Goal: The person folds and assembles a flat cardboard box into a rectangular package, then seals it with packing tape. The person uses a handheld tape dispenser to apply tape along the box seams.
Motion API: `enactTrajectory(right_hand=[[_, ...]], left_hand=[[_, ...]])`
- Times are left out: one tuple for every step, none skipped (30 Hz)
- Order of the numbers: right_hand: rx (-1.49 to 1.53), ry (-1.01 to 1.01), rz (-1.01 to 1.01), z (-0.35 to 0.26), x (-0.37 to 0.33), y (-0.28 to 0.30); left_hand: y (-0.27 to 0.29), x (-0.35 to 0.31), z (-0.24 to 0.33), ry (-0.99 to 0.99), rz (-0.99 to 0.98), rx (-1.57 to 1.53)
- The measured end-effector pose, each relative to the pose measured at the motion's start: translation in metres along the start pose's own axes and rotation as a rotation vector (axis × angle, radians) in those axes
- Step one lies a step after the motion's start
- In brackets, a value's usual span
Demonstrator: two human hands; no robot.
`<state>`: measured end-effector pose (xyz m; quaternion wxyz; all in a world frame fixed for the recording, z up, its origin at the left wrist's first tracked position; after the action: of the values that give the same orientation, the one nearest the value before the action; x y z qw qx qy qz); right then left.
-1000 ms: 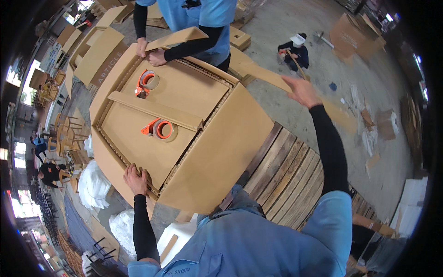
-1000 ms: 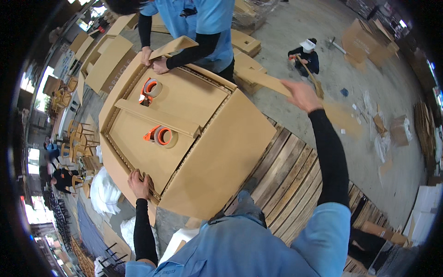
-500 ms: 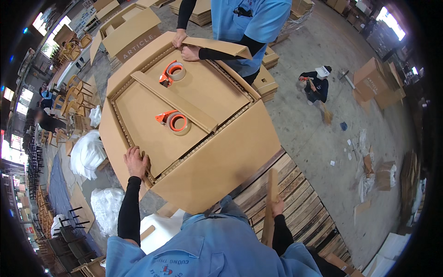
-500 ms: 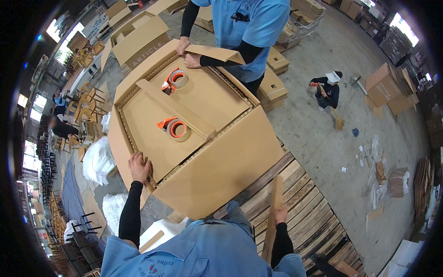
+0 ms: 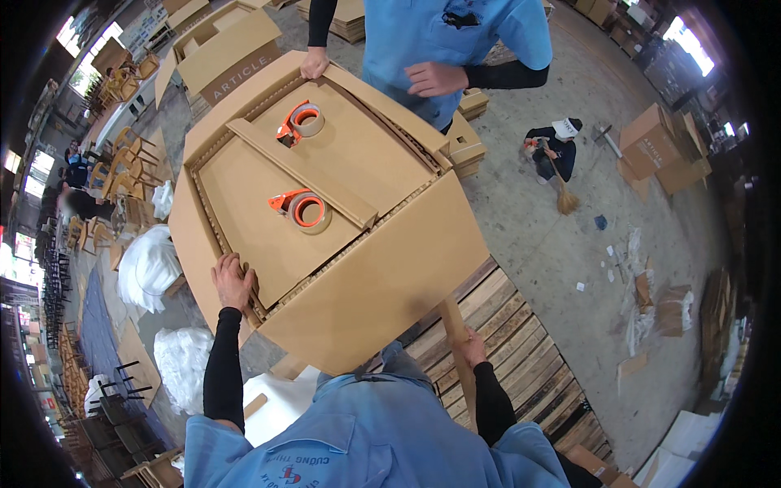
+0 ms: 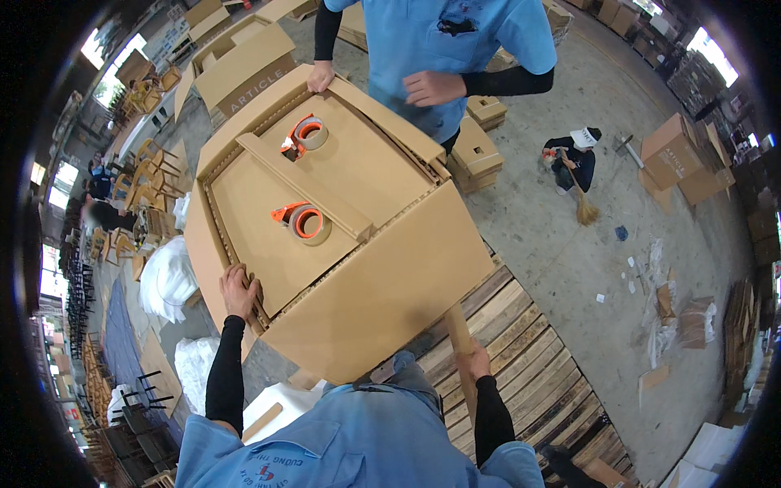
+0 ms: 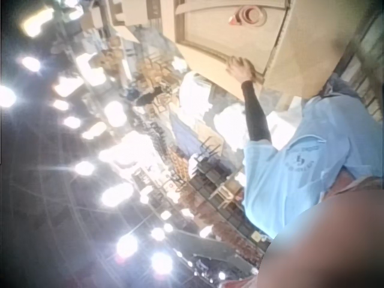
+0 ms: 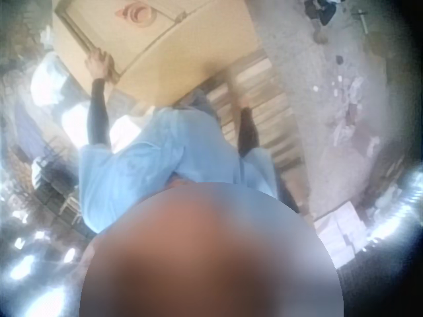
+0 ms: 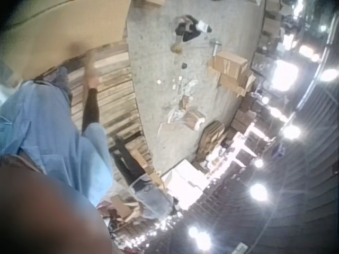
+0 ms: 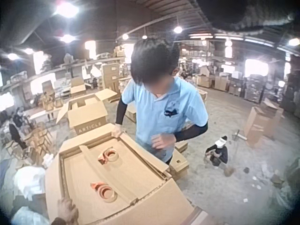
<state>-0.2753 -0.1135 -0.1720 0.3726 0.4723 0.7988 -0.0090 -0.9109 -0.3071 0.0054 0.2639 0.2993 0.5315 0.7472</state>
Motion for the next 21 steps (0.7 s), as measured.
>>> enactTrajectory(right_hand=[[0.059,0.021,-0.010,0.000,0.006,0.002],[0.118,0.041,-0.019,0.000,0.013,0.005],[0.178,0.064,-0.032,-0.003,0.018,0.006],[0.126,0.038,-0.015,-0.012,0.019,0.005],[0.074,0.012,0.003,-0.021,0.019,0.005],[0.019,-0.016,0.024,-0.028,0.016,0.006],[0.017,0.020,0.027,-0.015,0.021,0.008],[0.014,0.055,0.030,-0.003,0.025,0.007],[0.014,0.090,0.020,-0.004,0.025,0.005],[0.016,0.041,-0.001,-0.003,0.023,0.003],[0.019,-0.008,-0.021,-0.002,0.022,0.000],[0.021,-0.059,-0.039,0.003,0.018,-0.002],[0.022,-0.069,-0.078,0.007,0.015,-0.003],[0.022,-0.079,-0.117,0.010,0.014,-0.004],[0.024,-0.090,-0.155,0.010,0.011,-0.007],[-0.035,-0.095,-0.136,0.011,0.008,-0.009],[-0.095,-0.100,-0.117,0.012,0.005,-0.013],[-0.154,-0.103,-0.102,0.013,0.003,-0.016],[-0.149,-0.121,-0.103,0.014,0.003,-0.017],[-0.144,-0.139,-0.104,0.015,0.002,-0.018],[-0.136,-0.157,-0.109,0.012,0.000,-0.020]], left_hand=[[0.000,0.000,0.001,0.001,0.003,-0.005],[0.000,0.000,0.002,0.002,0.005,-0.011],[0.000,0.000,0.001,0.007,0.013,-0.009],[0.000,-0.002,-0.002,0.015,0.020,-0.003],[0.001,-0.004,-0.005,0.023,0.026,0.004],[0.001,-0.005,-0.005,0.029,0.022,0.003],[0.001,-0.002,-0.001,0.024,0.016,-0.011],[0.000,0.001,0.003,0.020,0.010,-0.024],[0.001,0.000,0.004,0.023,0.007,-0.018],[0.002,0.000,0.004,0.025,0.004,-0.012],[0.004,0.000,0.004,0.026,0.001,-0.007],[0.005,0.000,0.002,0.024,-0.001,-0.007],[0.006,0.000,0.001,0.021,-0.002,-0.008],[0.006,0.000,0.000,0.018,-0.004,-0.010],[0.008,0.002,0.001,0.015,-0.007,0.009],[0.008,0.001,0.003,0.007,0.002,0.001],[0.008,-0.001,0.006,-0.001,0.011,-0.007],[0.009,-0.001,0.005,-0.007,0.022,-0.012],[0.008,-0.001,0.005,-0.004,0.022,-0.016],[0.007,0.000,0.005,-0.002,0.023,-0.021],[0.007,0.000,0.005,0.000,0.022,-0.020]])
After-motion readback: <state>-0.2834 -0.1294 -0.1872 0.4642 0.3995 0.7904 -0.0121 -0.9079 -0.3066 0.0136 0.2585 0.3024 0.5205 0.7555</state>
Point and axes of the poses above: each hand's wrist, its own x-axis towards the middle knuckle, its own y-axis out of the back of the hand, z = x × y, the point moved 2 cm from there along x, towards the middle knuckle, and after that the axes turned 5 degrees about -x, right-handed, at the moved point
